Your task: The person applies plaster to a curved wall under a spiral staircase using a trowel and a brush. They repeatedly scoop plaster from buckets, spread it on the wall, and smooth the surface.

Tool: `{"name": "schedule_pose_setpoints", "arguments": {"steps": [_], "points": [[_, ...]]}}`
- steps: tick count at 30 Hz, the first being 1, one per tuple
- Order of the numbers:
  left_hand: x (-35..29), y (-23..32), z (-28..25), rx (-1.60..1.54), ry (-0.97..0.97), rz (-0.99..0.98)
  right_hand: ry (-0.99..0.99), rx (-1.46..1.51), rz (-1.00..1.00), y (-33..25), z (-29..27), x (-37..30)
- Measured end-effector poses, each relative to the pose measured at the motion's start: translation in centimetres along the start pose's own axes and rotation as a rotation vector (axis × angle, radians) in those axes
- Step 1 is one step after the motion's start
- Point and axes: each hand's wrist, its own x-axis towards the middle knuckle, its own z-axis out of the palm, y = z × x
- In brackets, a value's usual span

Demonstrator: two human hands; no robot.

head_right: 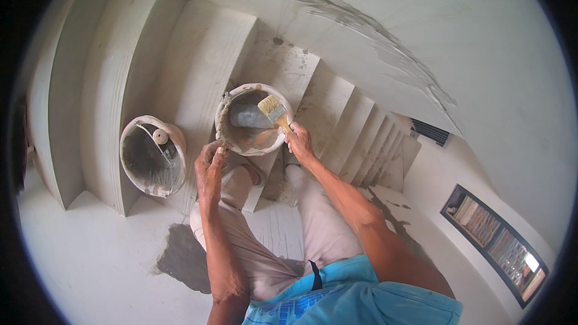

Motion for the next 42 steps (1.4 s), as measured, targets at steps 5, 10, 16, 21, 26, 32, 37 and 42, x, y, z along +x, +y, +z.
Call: {"name": "schedule_pose_setpoints", "arguments": {"steps": [5,10,16,21,26,32,37,42], "points": [[0.4,0.2,-0.1,-0.002,-0.032,0.004,0.086,0.206,-0.018,-5.9,-2.7,-4.0],[1.3,0.3,0.5,-0.012,-0.049,-0.035,0.305,0.122,-0.185,-15.6,-6.2,-4.4],[2.1,1.7,1.1,0.018,-0.101,-0.027,0.390,0.027,-0.311,-20.6,-13.3,-0.5],[2.3,1.3,0.7,0.034,-0.124,-0.027,0.511,0.265,-0.222,-19.6,-16.7,-3.6],[2.1,1.6,0.7,0.022,-0.127,-0.037,0.607,0.571,-0.233,-17.8,-15.0,-5.1],[1.6,1.8,0.8,-0.016,-0.152,-0.113,0.325,1.135,-0.208,-22.6,-1.9,-0.8],[1.5,1.6,0.5,-0.055,-0.172,-0.130,0.098,0.828,-0.175,-25.0,2.3,-0.1],[1.9,1.6,-0.1,-0.072,-0.162,-0.119,0.092,0.549,-0.081,-24.7,-1.1,0.9]]}}
